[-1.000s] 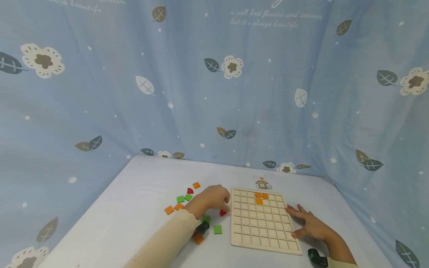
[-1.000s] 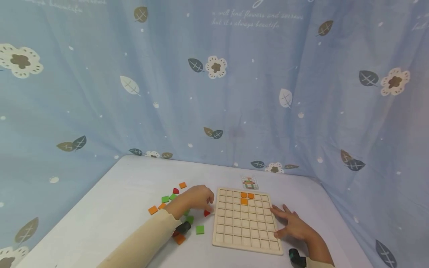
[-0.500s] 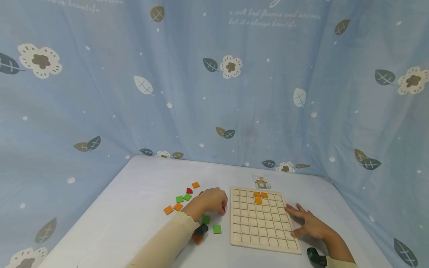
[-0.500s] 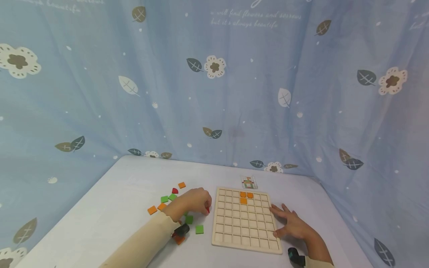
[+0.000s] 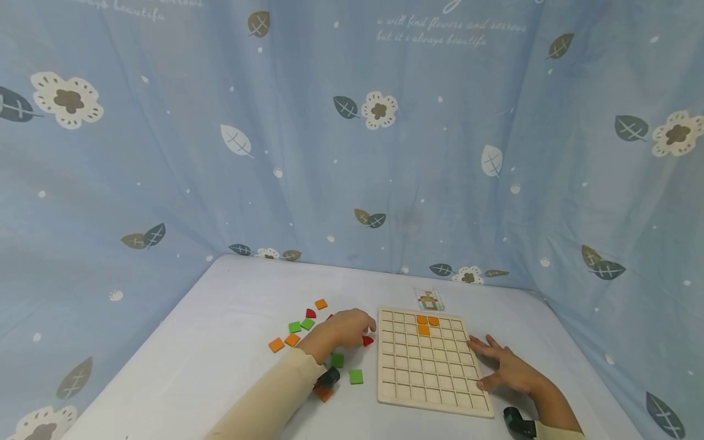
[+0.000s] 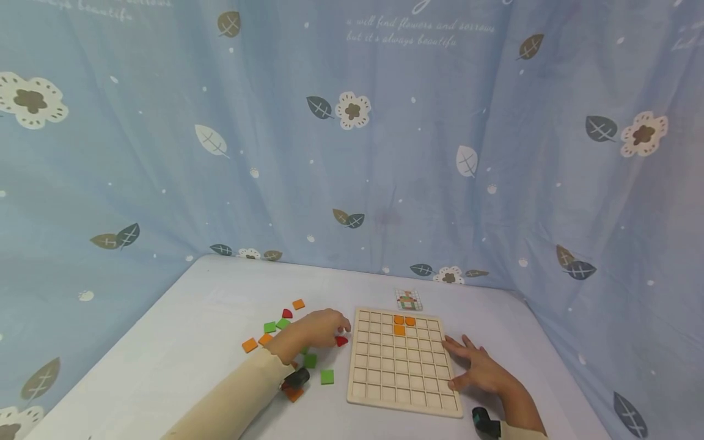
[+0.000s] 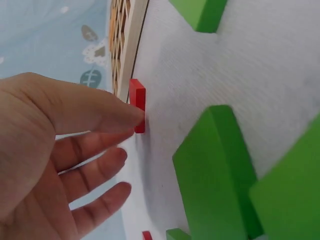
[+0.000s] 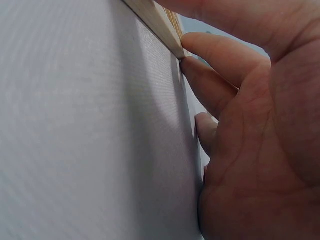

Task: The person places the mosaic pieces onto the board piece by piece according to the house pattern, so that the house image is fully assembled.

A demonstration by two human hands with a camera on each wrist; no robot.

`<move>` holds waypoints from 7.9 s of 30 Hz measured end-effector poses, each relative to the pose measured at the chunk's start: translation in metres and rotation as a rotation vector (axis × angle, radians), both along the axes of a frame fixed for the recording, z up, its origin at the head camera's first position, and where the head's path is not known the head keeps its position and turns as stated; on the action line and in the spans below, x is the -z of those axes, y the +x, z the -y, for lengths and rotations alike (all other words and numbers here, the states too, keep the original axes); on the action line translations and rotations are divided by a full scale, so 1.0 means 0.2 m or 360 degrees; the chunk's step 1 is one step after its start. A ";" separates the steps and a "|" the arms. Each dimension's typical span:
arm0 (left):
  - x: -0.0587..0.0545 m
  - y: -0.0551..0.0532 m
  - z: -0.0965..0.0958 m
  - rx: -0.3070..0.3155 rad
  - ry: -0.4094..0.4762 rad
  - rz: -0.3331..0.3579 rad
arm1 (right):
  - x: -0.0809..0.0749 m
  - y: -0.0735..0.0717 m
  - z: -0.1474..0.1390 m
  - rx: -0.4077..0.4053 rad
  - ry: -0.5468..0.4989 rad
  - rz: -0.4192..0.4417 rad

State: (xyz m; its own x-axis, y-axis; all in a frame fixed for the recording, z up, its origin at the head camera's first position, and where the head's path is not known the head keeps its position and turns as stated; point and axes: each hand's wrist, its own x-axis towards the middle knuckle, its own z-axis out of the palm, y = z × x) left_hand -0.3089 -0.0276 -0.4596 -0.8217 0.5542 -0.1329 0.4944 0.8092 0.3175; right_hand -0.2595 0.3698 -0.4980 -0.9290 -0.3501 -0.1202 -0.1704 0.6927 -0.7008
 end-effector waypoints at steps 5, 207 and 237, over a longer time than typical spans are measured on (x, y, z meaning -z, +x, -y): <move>0.00 0.00 0.01 -0.0019 -0.0003 -0.0098 | 0.00 0.00 -0.02 -0.0032 -0.0023 -0.0005; -0.01 -0.09 -0.44 0.0412 0.0112 -0.0398 | 0.00 0.00 -0.01 -0.0009 0.0069 -0.0015; -0.05 0.02 -0.07 0.0358 0.0002 -0.0486 | 0.00 0.00 -0.01 -0.0005 -0.0009 0.0044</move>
